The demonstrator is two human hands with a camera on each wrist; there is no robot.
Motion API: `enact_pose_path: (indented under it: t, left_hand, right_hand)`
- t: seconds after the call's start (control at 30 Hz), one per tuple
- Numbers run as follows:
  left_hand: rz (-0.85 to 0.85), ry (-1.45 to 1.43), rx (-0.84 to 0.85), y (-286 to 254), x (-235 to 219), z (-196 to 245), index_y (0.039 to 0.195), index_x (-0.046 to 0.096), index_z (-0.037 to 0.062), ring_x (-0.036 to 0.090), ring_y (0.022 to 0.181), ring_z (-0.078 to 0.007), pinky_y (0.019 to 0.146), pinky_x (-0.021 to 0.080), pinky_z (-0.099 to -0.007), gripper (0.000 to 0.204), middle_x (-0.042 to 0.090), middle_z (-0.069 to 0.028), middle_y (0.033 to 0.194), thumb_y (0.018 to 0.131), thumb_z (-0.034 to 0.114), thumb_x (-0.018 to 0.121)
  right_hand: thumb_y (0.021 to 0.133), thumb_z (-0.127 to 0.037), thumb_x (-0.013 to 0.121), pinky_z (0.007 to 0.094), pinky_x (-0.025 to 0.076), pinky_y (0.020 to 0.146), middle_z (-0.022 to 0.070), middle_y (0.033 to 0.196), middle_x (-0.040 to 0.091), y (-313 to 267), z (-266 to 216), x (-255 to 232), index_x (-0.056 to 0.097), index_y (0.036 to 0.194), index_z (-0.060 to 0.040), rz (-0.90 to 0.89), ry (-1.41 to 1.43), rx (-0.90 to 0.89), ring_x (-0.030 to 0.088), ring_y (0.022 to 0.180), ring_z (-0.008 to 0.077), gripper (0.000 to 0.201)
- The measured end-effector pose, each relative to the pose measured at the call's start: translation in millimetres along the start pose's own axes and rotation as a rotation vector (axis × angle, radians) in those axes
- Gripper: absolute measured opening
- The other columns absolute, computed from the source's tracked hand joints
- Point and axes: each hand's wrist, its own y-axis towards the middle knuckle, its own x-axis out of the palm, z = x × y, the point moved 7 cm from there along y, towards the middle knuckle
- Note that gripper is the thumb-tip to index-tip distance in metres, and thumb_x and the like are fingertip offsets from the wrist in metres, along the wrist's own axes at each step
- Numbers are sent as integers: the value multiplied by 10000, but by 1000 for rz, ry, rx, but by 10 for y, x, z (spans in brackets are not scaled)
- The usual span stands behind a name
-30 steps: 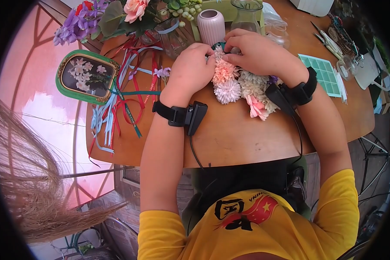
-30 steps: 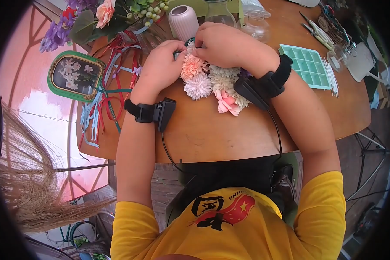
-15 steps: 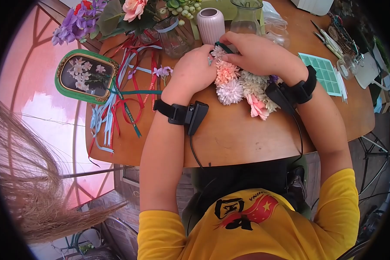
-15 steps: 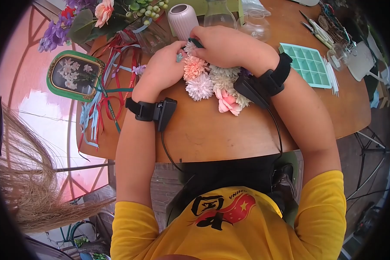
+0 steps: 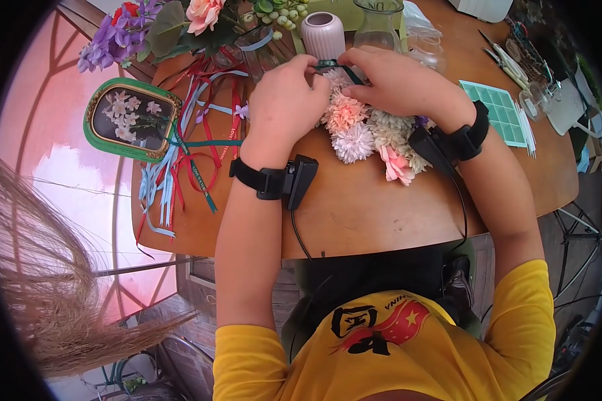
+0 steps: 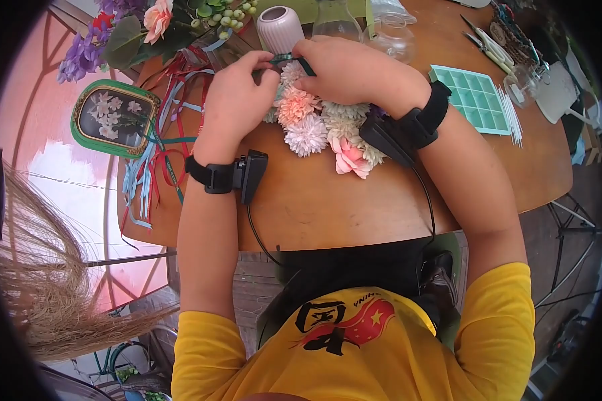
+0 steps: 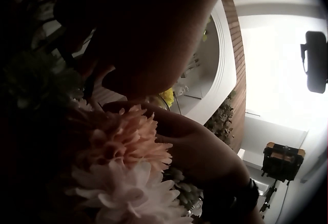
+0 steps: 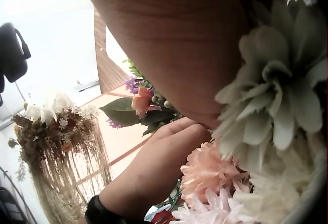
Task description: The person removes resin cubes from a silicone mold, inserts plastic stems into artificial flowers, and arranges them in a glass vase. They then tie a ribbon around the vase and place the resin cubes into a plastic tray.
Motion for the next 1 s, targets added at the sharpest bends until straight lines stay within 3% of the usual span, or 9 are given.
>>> enact_pose_path:
  t: [0.27, 0.37, 0.5, 0.6, 0.67, 0.77, 0.83, 0.93, 1.0]
  left_hand:
    - [237, -220, 133, -21, -215, 112, 1055, 719, 77, 719, 808, -305, 730, 568, -417, 231, 737, -119, 928, 869, 127, 592]
    - [310, -200, 269, -54, -280, 225, 1057, 721, 43, 605, 633, -99, 619, 499, -267, 235, 718, -64, 849, 869, 45, 579]
    - [381, -254, 408, -158, -449, 436, 1053, 721, 40, 578, 624, -84, 593, 473, -247, 237, 712, -49, 853, 867, -4, 582]
    - [445, -290, 505, -259, -642, 601, 1052, 719, 29, 576, 647, -60, 594, 469, -231, 234, 716, -28, 870, 891, -46, 568]
    - [474, -297, 540, -356, -854, 702, 1056, 716, 20, 580, 667, -46, 600, 475, -226, 236, 723, -15, 892, 909, -71, 556]
    - [544, -350, 551, -562, -1257, 776, 1018, 720, 11, 636, 707, -93, 610, 485, -240, 213, 697, -58, 867, 881, -69, 578]
    - [551, -445, 543, -723, -1502, 740, 1062, 700, -25, 637, 795, -82, 671, 484, -225, 226, 710, -67, 932, 929, -89, 529]
    - [567, -307, 229, -923, -1840, 471, 1133, 677, -46, 635, 877, -99, 756, 473, -216, 245, 710, -87, 1035, 966, -85, 501]
    - [538, -258, 132, -929, -1993, 210, 1144, 680, -35, 623, 870, -93, 751, 464, -217, 237, 709, -81, 1039, 983, -56, 507]
  right_hand:
    - [925, -175, 704, 421, 516, 965, 153, 1274, 631, 25, -44, -50, 642, 1189, -33, 98, 24, -83, 614, 1156, 370, 306]
    - [923, -164, 707, 417, 509, 988, 151, 1315, 630, -8, -141, -138, 687, 1099, -18, 96, 50, -76, 610, 1176, 372, 229]
    - [910, -181, 690, 446, 522, 951, 105, 1242, 667, -49, -214, -237, 720, 1067, -26, 208, 29, -216, 652, 1070, 357, 223]
    - [903, -183, 700, 437, 516, 963, 115, 1201, 677, -86, -268, -329, 724, 1059, -26, 316, 4, -257, 644, 1063, 356, 223]
    - [906, -164, 718, 436, 501, 998, 137, 1281, 653, -116, -338, -434, 711, 1088, -25, 266, 24, -244, 619, 1152, 363, 229]
    - [913, -140, 720, 430, 496, 1006, 142, 1302, 649, -207, -468, -669, 697, 1101, -26, 253, 42, -268, 612, 1180, 363, 222]
    - [918, -129, 713, 420, 498, 994, 135, 1284, 655, -267, -516, -791, 691, 1099, -28, 275, 51, -293, 618, 1165, 358, 208]
    - [927, -126, 706, 403, 501, 969, 125, 1264, 659, -328, -561, -936, 688, 1094, -34, 309, 83, -328, 626, 1146, 345, 192]
    - [933, -134, 707, 394, 503, 951, 118, 1258, 660, -348, -614, -1036, 691, 1095, -40, 306, 127, -360, 631, 1135, 334, 188]
